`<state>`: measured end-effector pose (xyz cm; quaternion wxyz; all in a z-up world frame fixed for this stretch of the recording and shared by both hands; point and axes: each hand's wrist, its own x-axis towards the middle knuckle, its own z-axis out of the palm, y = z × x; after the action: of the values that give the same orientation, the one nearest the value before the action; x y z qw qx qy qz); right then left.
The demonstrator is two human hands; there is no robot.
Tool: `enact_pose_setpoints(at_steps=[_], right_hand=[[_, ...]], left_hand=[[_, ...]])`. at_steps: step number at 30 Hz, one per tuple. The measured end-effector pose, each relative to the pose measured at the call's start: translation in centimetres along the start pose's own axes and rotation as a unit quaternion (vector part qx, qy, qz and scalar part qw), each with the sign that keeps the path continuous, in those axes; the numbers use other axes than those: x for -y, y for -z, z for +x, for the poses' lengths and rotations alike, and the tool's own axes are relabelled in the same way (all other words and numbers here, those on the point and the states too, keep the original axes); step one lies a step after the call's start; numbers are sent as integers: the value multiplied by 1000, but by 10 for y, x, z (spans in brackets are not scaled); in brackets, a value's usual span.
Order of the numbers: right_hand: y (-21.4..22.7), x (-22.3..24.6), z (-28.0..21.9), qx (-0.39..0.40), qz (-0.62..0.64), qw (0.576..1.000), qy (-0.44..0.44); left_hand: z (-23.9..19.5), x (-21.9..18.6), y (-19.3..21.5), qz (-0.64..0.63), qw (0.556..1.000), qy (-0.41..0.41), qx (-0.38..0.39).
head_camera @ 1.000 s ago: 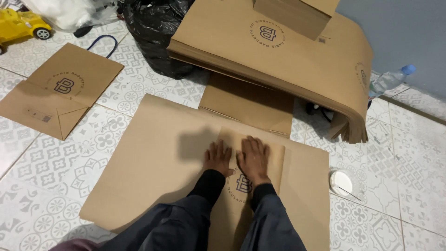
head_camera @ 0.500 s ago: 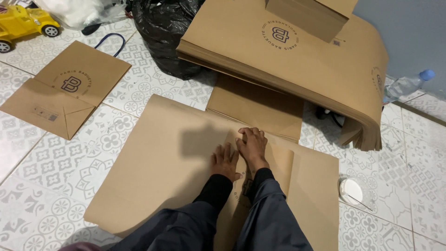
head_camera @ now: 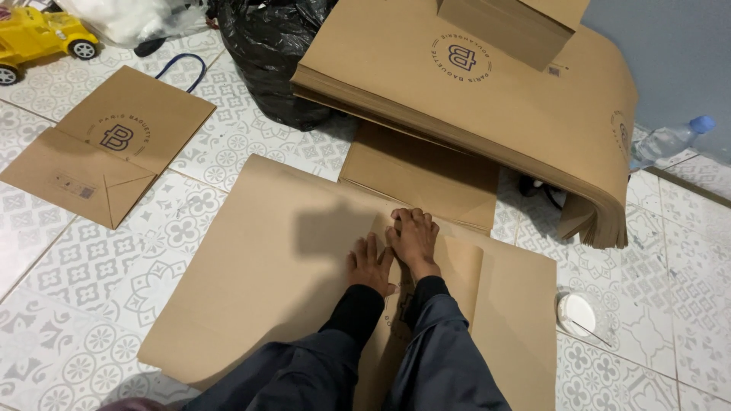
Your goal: The person sits on the floor and assembles flat paper bags by applying glue to the center seam with a small brush, then folding and pressing the sides to adhere them. The person repeats this process for multiple bags, handling the flat paper and a small container of glue.
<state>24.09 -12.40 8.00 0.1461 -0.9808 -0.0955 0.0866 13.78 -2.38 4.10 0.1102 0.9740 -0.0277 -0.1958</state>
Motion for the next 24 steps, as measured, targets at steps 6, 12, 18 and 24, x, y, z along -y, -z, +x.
enact_pose_setpoints(at_steps=[6, 12, 18, 24], right_hand=[[-8, 1, -13, -34, -16, 999, 11], [29, 8, -89, -167, -22, 986, 15], [14, -35, -133, -198, -47, 975, -91], [-7, -61, -125, -75, -51, 985, -146]], left_hand=[[9, 1, -10, -21, 1000, 0, 4], [13, 2, -13, -7, 1000, 4, -20], [15, 6, -20, -6, 1000, -11, -13], [16, 5, -11, 32, 998, 16, 42]])
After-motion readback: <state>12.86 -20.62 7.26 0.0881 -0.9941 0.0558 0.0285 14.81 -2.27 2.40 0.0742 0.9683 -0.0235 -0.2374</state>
